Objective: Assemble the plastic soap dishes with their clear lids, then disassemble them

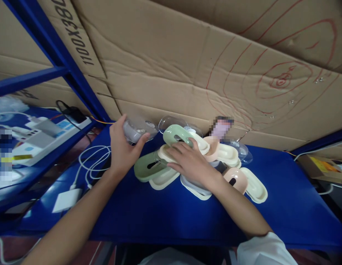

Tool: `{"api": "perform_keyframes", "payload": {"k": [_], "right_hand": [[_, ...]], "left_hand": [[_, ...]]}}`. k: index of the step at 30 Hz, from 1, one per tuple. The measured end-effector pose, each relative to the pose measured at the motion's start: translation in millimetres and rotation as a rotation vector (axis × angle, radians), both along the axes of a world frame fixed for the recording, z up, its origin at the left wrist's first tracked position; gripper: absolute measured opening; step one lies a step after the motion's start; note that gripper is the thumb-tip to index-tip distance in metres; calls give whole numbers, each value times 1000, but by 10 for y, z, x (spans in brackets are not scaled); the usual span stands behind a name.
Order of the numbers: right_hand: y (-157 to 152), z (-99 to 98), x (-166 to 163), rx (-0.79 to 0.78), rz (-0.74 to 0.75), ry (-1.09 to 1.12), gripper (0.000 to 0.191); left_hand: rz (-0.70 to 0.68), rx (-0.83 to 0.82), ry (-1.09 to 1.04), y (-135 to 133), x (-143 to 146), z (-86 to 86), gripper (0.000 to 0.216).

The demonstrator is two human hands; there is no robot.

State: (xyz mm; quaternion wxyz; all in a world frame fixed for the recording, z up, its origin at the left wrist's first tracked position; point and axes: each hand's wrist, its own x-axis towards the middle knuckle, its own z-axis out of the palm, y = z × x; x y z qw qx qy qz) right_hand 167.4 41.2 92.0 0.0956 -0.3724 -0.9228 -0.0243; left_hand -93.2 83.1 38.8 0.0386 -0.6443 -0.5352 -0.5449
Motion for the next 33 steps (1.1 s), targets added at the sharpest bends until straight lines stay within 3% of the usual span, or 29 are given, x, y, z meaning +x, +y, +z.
{"api": "perform_keyframes", "payload": {"k": [4,9,14,20,24,29,33], "right_hand": [[25,-20,-15,80,23,31,46],[48,-27,-52,175,-33,77,65],[20,-21,-71,198,2,259,81],[0,35,-50,48,113,406,73],[72,47,-18,-81,137,523,64],[190,5,15,-164,-43,708,52],[283,-87,80,15,-202,651,53]], "left_hand": [[-19,111,-86,-77,28,73,81],[-107,223,-177,-120,68,121,81],[-223,275,-229,-161,106,151,76],[-474,114,-315,-276,251,109,79],[-486,7,-308,-288,315,43,84],[-516,-82,-301,-296,386,-30,99],[-540,-71,-280,-292,419,-84,92]]}}
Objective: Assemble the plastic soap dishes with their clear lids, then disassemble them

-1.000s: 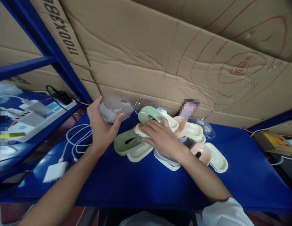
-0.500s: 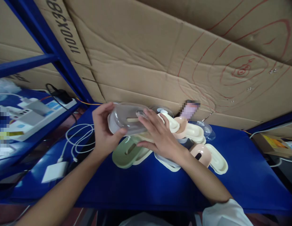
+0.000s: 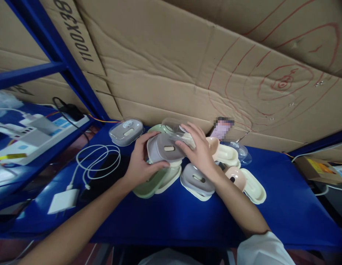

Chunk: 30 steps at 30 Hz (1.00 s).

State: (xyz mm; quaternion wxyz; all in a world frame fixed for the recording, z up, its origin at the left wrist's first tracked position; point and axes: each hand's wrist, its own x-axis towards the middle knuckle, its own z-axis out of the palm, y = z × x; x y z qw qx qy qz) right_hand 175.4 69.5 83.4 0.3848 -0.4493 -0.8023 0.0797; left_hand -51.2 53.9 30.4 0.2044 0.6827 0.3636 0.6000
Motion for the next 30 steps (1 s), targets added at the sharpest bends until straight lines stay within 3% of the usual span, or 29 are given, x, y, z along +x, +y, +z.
{"api": "perform_keyframes", "payload": {"k": [3,7,9,15,19,23,27,30], "right_hand": [[-8,-16,13,40,-59,-125,53],[-124,81,-46,12,207,-272,53],[-173,120,-83,-18,315,-301,52],[-144,76,-114,-40,379,-191,41],[-118,72,-94,-29,365,-141,41],[-113,89,-58,13,260,-123,41],[-77,48,-24,82,148,-239,39],[-43,1,-20,123,80,-352,37]], "left_hand": [[81,-32,-2,39,-41,13,83],[166,-67,10,79,-95,54,70],[147,-77,19,82,-92,50,71],[15,-25,-37,77,-68,7,78],[13,-8,-29,81,-82,-3,84],[-24,-3,-8,98,-66,-62,96],[-33,-89,-45,131,-35,-150,79],[77,-123,66,170,-47,-160,60]]}}
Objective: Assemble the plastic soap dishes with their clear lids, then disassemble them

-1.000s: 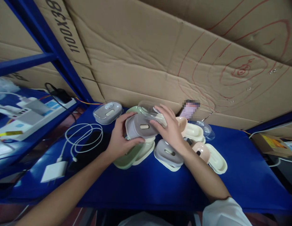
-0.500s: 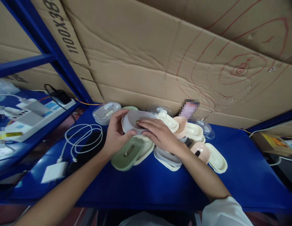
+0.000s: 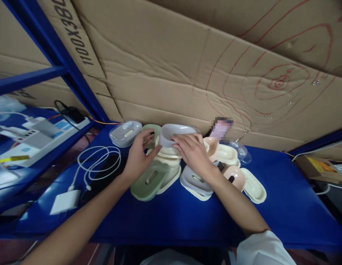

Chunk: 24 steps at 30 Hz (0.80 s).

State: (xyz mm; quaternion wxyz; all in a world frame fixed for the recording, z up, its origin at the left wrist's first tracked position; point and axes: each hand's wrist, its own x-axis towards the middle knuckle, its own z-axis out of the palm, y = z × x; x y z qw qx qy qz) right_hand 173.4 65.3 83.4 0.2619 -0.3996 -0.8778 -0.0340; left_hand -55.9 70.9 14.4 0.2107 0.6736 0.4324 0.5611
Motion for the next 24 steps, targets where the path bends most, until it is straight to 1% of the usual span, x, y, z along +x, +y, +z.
{"api": "perform_keyframes", "payload": {"k": [2,4,7,9,10,11,13,15,17,24], "right_hand": [[5,-15,-11,33,-7,-62,39],[-11,-13,-30,48,30,-97,41],[-49,-1,-58,44,113,-126,38],[-67,-3,-67,30,126,-149,36],[-72,-8,-68,18,116,-163,34],[-75,-15,-66,5,102,-177,33],[-78,-25,-60,-14,75,-204,33],[-81,-27,-56,-16,61,-220,34],[-87,-24,-54,-12,56,-224,36],[-95,-49,-59,-19,54,-256,36]], "left_hand": [[102,34,178,42,-54,32,47],[187,76,316,106,-161,71,40],[342,61,413,235,-418,80,44],[456,-22,469,318,-609,33,53],[491,-72,485,353,-695,-3,57],[509,-120,492,383,-769,-42,59],[521,-175,484,426,-876,-121,55],[519,-176,462,453,-936,-188,50],[518,-159,442,471,-973,-241,51],[496,-116,368,535,-1091,-385,80]]}}
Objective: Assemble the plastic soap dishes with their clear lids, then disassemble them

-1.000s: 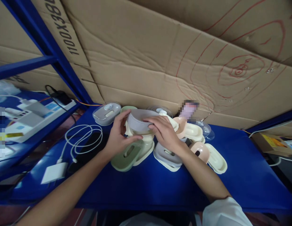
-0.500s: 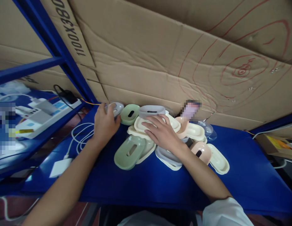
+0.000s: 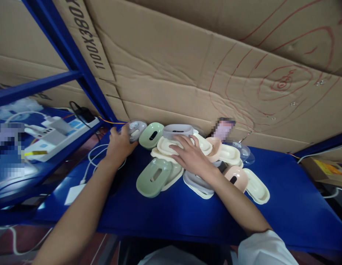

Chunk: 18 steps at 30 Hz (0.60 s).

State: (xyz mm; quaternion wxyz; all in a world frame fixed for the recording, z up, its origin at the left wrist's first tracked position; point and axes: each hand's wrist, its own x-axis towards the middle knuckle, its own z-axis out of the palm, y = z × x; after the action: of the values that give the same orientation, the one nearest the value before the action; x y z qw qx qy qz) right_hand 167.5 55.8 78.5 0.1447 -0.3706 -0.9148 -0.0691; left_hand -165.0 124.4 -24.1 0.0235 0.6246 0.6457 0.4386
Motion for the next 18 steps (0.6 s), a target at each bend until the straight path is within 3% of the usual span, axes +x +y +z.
{"api": "perform_keyframes", "payload": {"k": [4,7,14,18], "right_hand": [[0,11,-3,-2,6,5,36],[-7,44,3,19,1,27,36],[-26,82,21,59,13,81,35],[-47,122,16,68,23,136,41]], "left_hand": [[17,-16,26,15,-31,21,77],[78,-71,52,-14,-20,127,78],[123,-161,85,-270,232,585,75],[102,-20,41,-384,371,825,81]]}}
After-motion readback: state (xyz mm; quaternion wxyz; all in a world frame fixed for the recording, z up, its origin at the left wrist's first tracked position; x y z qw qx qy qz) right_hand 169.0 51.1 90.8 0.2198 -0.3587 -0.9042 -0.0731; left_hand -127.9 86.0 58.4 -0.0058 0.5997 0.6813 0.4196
